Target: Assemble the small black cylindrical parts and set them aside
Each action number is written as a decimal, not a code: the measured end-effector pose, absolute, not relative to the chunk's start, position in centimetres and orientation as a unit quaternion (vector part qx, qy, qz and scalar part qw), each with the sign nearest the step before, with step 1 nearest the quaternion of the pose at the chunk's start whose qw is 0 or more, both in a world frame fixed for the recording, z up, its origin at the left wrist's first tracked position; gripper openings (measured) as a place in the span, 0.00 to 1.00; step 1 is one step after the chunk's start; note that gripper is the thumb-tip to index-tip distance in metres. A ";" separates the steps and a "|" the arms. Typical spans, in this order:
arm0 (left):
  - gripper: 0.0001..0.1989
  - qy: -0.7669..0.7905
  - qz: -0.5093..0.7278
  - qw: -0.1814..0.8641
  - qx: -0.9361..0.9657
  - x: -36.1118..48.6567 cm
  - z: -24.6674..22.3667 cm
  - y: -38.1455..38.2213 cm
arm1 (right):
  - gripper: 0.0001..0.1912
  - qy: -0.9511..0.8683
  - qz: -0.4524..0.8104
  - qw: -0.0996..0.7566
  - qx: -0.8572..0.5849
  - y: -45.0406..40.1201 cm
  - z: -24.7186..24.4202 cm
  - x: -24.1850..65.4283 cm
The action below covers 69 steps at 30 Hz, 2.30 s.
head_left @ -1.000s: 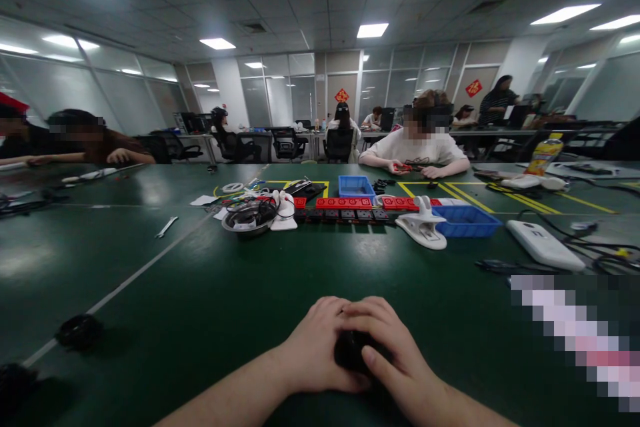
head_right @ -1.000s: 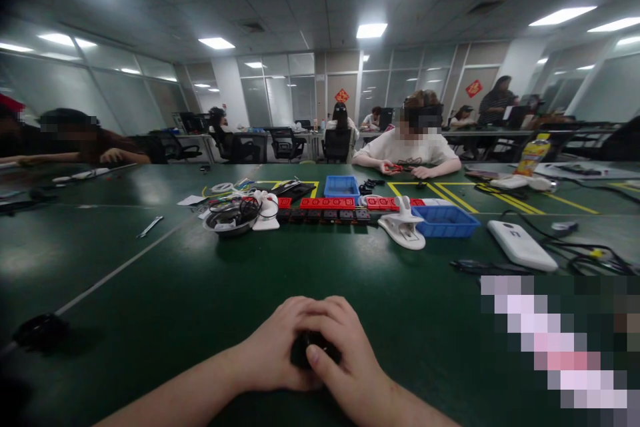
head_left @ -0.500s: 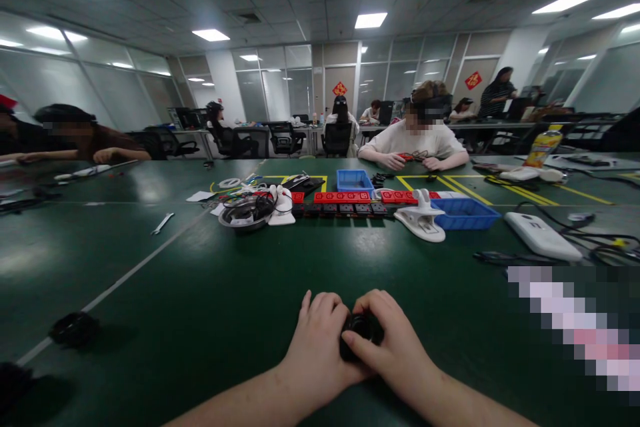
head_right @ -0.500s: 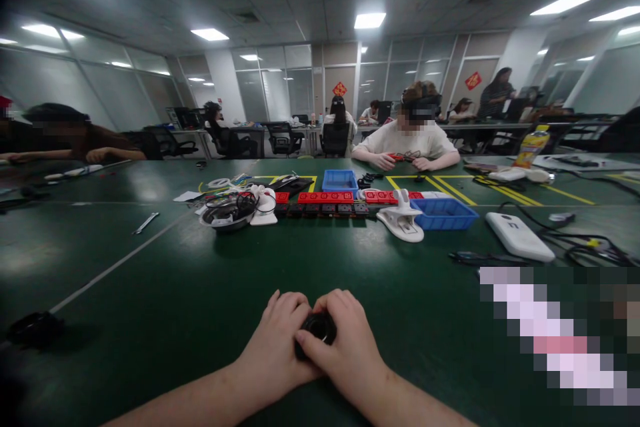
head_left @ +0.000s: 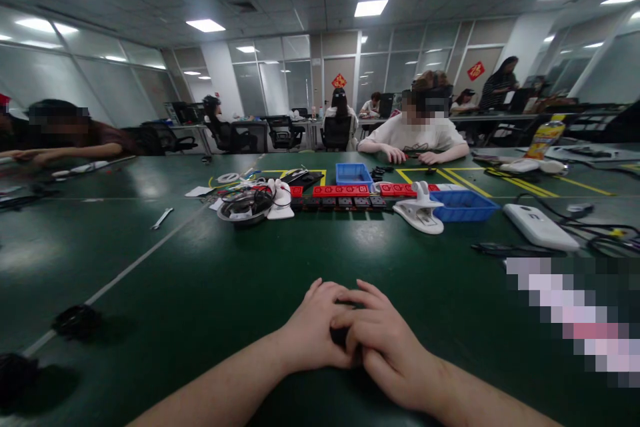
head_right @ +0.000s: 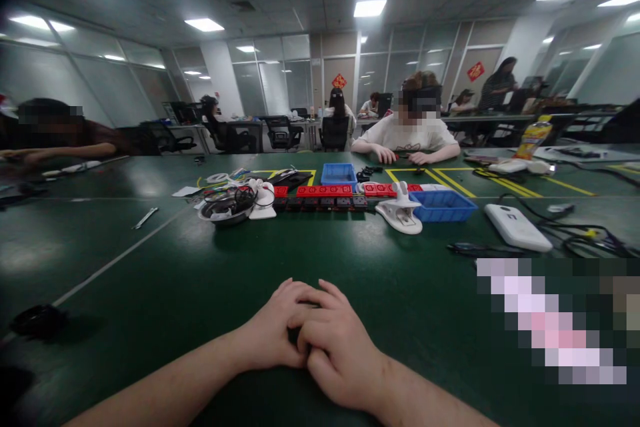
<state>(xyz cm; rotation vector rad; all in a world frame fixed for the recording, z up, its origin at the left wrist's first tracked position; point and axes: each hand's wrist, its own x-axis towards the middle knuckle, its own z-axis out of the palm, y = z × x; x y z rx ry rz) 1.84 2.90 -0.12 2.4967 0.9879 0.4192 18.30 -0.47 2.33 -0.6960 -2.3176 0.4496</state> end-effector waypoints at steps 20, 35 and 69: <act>0.18 0.452 0.221 0.184 0.845 2.9 0.3 1.2 | 0.09 -0.795 0.128 0.337 -0.488 0.3 0.9 17.6; 0.15 0.323 0.199 0.223 0.898 1.4 -0.3 3.5 | 0.11 -0.868 0.185 0.376 -0.267 -0.5 1.8 18.4; 0.23 0.356 0.179 0.288 0.871 1.7 0.0 2.9 | 0.13 -0.854 0.210 0.382 -0.284 -0.8 1.9 18.1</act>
